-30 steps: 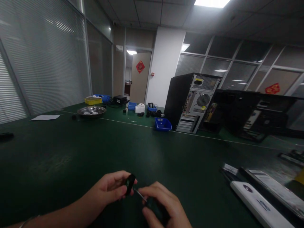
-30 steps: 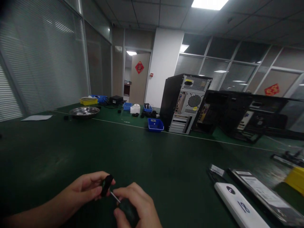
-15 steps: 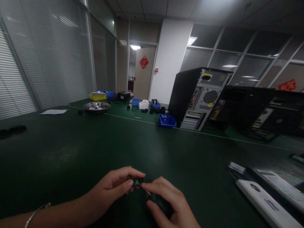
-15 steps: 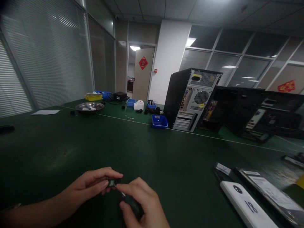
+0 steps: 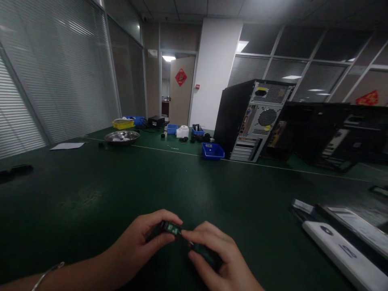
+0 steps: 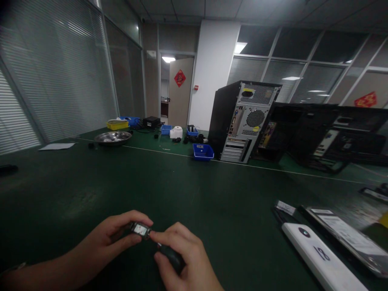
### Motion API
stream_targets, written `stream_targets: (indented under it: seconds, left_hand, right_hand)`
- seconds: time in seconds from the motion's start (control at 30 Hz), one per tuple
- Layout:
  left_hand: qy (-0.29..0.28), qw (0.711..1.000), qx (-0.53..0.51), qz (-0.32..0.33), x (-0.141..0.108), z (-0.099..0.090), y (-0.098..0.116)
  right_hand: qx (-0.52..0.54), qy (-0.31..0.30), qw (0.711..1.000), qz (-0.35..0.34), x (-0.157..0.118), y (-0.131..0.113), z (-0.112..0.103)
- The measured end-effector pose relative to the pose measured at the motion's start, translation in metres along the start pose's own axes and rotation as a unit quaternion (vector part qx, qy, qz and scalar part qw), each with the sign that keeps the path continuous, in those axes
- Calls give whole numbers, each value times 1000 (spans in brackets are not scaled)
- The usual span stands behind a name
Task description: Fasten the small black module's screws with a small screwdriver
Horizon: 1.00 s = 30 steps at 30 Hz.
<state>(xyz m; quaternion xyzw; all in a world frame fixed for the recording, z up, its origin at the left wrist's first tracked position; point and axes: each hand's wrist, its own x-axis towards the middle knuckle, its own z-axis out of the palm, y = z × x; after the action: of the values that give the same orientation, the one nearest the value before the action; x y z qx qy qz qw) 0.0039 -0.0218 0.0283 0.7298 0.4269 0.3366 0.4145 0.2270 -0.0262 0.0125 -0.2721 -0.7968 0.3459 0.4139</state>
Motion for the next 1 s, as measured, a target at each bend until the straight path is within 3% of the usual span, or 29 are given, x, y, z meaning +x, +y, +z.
stream_targets:
  seconds: [0.2, 0.43, 0.6, 0.83, 1.0]
  left_hand:
    - [1, 997, 36, 71, -1, 0, -3]
    - [21, 997, 24, 74, -2, 0, -5]
    - [23, 998, -46, 46, -1, 1, -7]
    - [27, 983, -182, -4, -4, 7, -8]
    - [14, 980, -199, -26, -1, 6, -8]
  right_hand:
    - [5, -1, 1000, 2, 0, 1, -1]
    - [36, 6, 999, -37, 2, 1, -2]
    - [33, 5, 998, -59, 1, 3, -3]
    - [56, 11, 998, -7, 1, -4, -2]
    - [51, 12, 999, 12, 0, -5, -2]
